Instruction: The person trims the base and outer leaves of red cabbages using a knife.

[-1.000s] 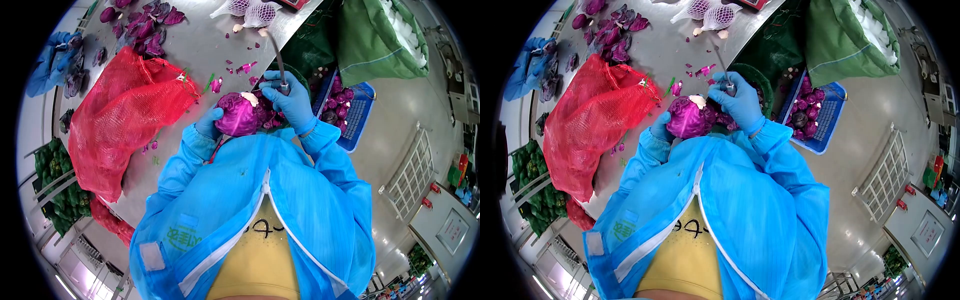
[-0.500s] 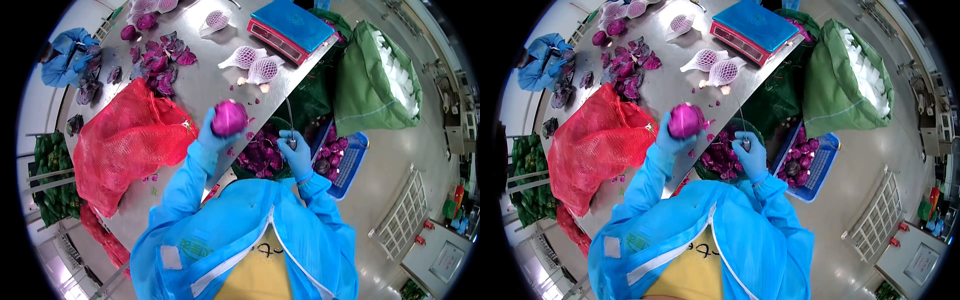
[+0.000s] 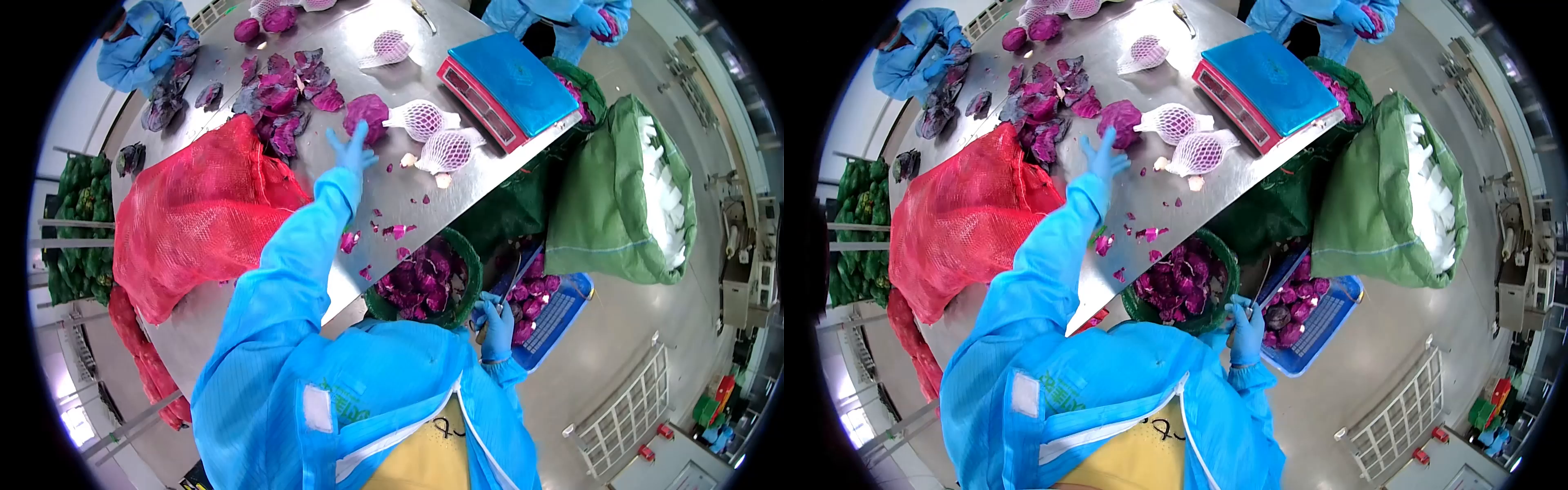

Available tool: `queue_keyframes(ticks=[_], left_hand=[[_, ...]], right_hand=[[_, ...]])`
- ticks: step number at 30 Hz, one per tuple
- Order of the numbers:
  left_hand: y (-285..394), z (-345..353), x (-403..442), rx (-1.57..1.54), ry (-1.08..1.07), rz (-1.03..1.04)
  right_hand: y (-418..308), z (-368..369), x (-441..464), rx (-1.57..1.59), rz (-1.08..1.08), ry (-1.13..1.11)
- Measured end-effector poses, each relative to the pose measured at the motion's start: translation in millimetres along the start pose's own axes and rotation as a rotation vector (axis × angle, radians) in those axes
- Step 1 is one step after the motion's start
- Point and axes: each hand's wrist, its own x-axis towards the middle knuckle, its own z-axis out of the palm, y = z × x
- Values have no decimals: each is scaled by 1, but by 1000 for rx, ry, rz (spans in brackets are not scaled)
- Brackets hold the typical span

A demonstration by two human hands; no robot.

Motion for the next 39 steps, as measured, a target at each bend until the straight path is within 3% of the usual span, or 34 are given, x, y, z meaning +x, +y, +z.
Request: queue_keyframes(ticks=[2, 4, 5, 7, 11, 13, 14, 16, 17, 19, 21, 23, 27, 30, 32, 34, 36, 38, 39], left_hand=[[-53, -21, -2, 355, 30, 434], [-91, -48, -3, 1116, -139, 768], [-85, -40, -11, 1109, -129, 772], [-69, -14, -33, 1212, -387, 1196], [-74, 15, -21, 1218, -472, 1178], [-71, 22, -26, 1382, -541, 893], [-73, 22, -30, 1376, -534, 894], [-79, 19, -39, 1402, -842, 851], [-85, 17, -40, 1404, -836, 857], [-92, 17, -44, 1007, -1017, 1284], [-94, 29, -45, 1042, -1038, 1319], [-92, 40, -46, 1229, -955, 1200], [-100, 45, -47, 1303, -979, 1274], [-109, 33, -59, 1311, -1013, 1132], [-106, 10, -77, 1096, -1362, 948], [-68, -9, -108, 1054, -1470, 816], [-59, -52, -111, 1074, -1225, 917], [-58, -104, -126, 1335, -699, 866], [-67, -123, -130, 1336, -694, 865]], right_hand=[[-8, 0, -3, -9, -6, 20], [-10, -5, -5, -21, 19, 9], [-11, -5, -4, -25, 53, 12], [-20, 0, -7, -46, 8, 42], [-22, -9, -10, -9, 12, 81], [-26, -13, -11, -2, 15, 111], [-28, -16, -13, 0, 15, 116], [-30, -19, -13, -23, 13, 115], [-30, -20, -13, -39, 14, 117], [-27, -24, -8, -30, -9, 127], [-27, -28, -6, -30, 10, 134], [-25, -32, -3, -6, -16, 137], [-22, -37, 3, 23, 5, 141], [-21, -38, 8, 35, 3, 127], [-20, -38, 11, 40, 16, 139], [-21, -41, 16, 39, 29, 147], [-18, -44, 18, 90, 31, 173], [-11, -48, 21, 113, 24, 182], [-8, -50, 21, 134, 15, 198]])
